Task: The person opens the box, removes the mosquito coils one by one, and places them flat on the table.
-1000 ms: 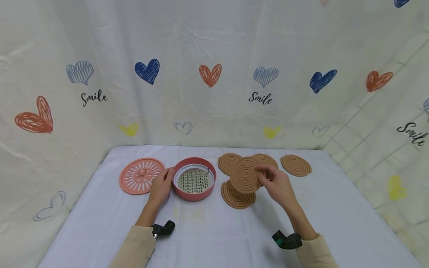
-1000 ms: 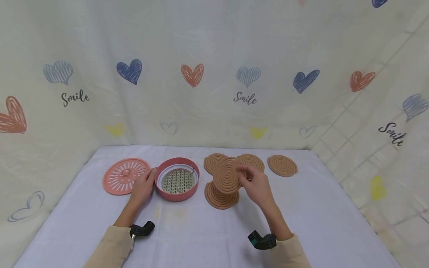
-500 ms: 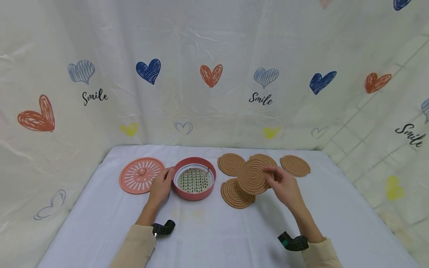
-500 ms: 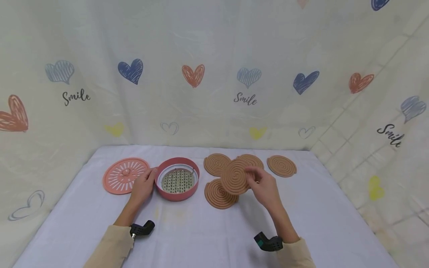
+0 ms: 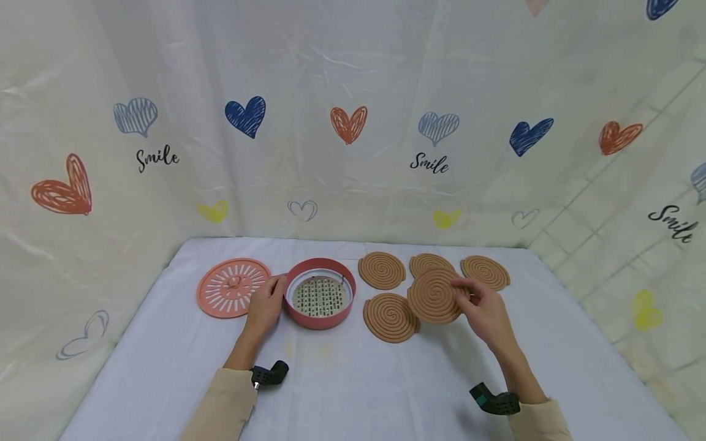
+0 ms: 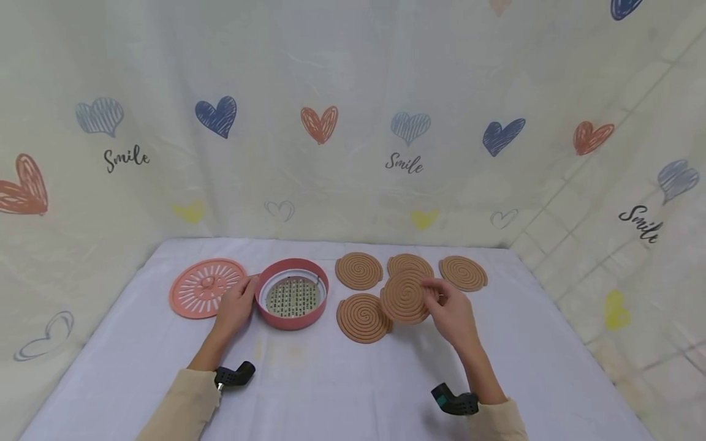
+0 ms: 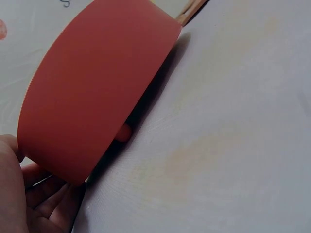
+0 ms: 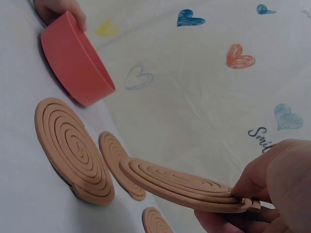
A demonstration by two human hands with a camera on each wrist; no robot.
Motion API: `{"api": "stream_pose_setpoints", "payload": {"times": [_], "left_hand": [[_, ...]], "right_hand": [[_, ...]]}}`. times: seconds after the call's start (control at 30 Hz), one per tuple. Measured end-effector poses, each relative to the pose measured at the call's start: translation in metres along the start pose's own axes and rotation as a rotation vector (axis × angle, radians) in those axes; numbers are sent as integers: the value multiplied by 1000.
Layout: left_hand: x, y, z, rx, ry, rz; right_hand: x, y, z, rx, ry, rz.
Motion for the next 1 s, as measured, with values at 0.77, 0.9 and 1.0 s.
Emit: {"api": "stream_pose_setpoints", "payload": {"times": [0.77,0.9,1.0], "left_hand": [[0,2,0,-17,-15,15],[0,2,1,-20,-16,12],[0,1,0,-23,-12,14]], "right_hand": [[-8,11,-49,196,-6,35],[-6,12,-54,206,-18,47],[-5,12,-58,221,-20,62]]}}
Point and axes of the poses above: each hand's wrist, its own y-axis away from the middle knuckle, its own x-axis out of the palm, z = x × y, the point moved 7 cm from there along -y, towards the middle knuckle, and after that the axes turned 11 degrees about -x, right-handed, at the moved point
